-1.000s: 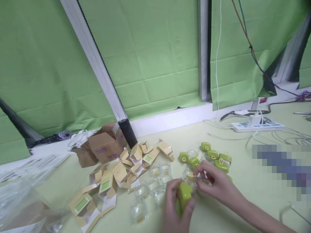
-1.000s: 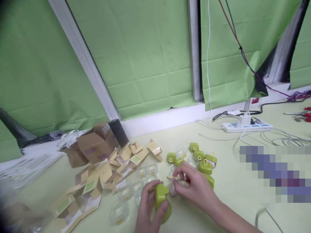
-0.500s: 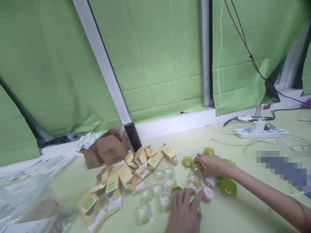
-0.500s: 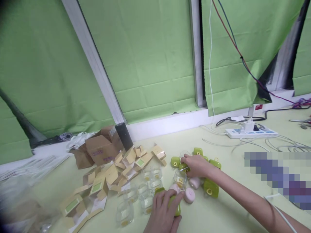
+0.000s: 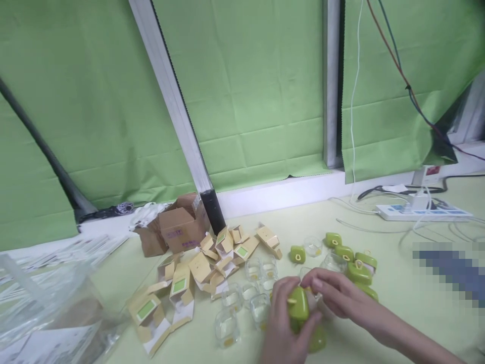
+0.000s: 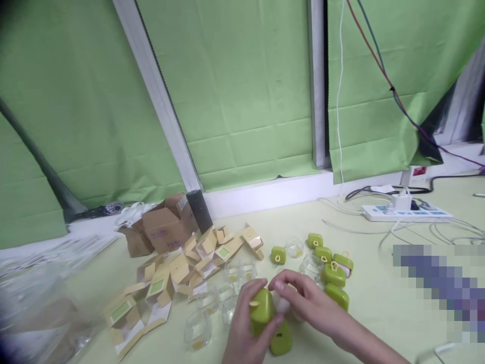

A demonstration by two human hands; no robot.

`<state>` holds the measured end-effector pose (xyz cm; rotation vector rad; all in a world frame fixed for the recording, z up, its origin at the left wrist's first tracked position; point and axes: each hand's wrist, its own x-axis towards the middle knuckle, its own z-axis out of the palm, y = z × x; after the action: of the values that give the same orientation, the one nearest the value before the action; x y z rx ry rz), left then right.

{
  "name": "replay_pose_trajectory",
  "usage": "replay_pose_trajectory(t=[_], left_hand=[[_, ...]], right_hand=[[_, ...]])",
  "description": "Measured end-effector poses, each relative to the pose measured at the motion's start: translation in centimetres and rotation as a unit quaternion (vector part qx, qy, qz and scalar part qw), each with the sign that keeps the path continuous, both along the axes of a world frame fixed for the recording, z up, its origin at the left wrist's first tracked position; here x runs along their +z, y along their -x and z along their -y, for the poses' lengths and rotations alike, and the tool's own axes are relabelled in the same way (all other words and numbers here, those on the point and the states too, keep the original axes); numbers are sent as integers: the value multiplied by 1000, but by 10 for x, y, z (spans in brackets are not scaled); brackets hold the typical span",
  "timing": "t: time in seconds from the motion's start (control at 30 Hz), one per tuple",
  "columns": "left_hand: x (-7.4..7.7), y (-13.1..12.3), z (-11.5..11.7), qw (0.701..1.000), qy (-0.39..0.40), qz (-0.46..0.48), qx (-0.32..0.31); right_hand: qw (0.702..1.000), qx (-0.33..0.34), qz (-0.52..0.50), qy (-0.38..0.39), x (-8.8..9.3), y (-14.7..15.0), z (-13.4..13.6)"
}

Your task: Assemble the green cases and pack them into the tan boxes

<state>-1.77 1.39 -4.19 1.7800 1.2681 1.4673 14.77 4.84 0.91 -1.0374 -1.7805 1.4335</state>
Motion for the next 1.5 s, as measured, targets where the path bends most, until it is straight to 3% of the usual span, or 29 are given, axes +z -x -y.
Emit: replay_pose_trajectory(t=[0.07,0.17,0.3,0.53,0.83,1.03,1.13,1.2,1.3,1.43,1.5], left_hand=[[9,4,1,992,57,111,4],[17,7,3,962,107,250,-16],[24,4,7,932,162,313,-89],[28,-3,11,948,157,255,-107],[27,0,10,966,185,134,-119],[38,2,6,981,194,-21,-15],[41,4,4,977,211,-40,-7],[38,7,3,976,219,-8,-8],[30,7,3,965,226,132,-18],[18,0,5,925,248,268,-107],[15,-1,4,909,277,294,-104]], right_hand=[[1000,-14,-13,5,-6,2,7],[999,31,-10,-12,-15,4,10],[995,90,-50,-7,-21,6,12],[991,95,-89,12,-21,3,14],[994,39,-98,3,-29,4,18],[998,35,-54,-23,-35,4,11],[998,21,-24,-48,-35,2,8],[998,-6,6,-69,-33,0,7],[993,-64,58,-80,-31,-1,9],[988,-11,69,-140,-26,2,14],[979,-3,88,-187,-22,1,14]])
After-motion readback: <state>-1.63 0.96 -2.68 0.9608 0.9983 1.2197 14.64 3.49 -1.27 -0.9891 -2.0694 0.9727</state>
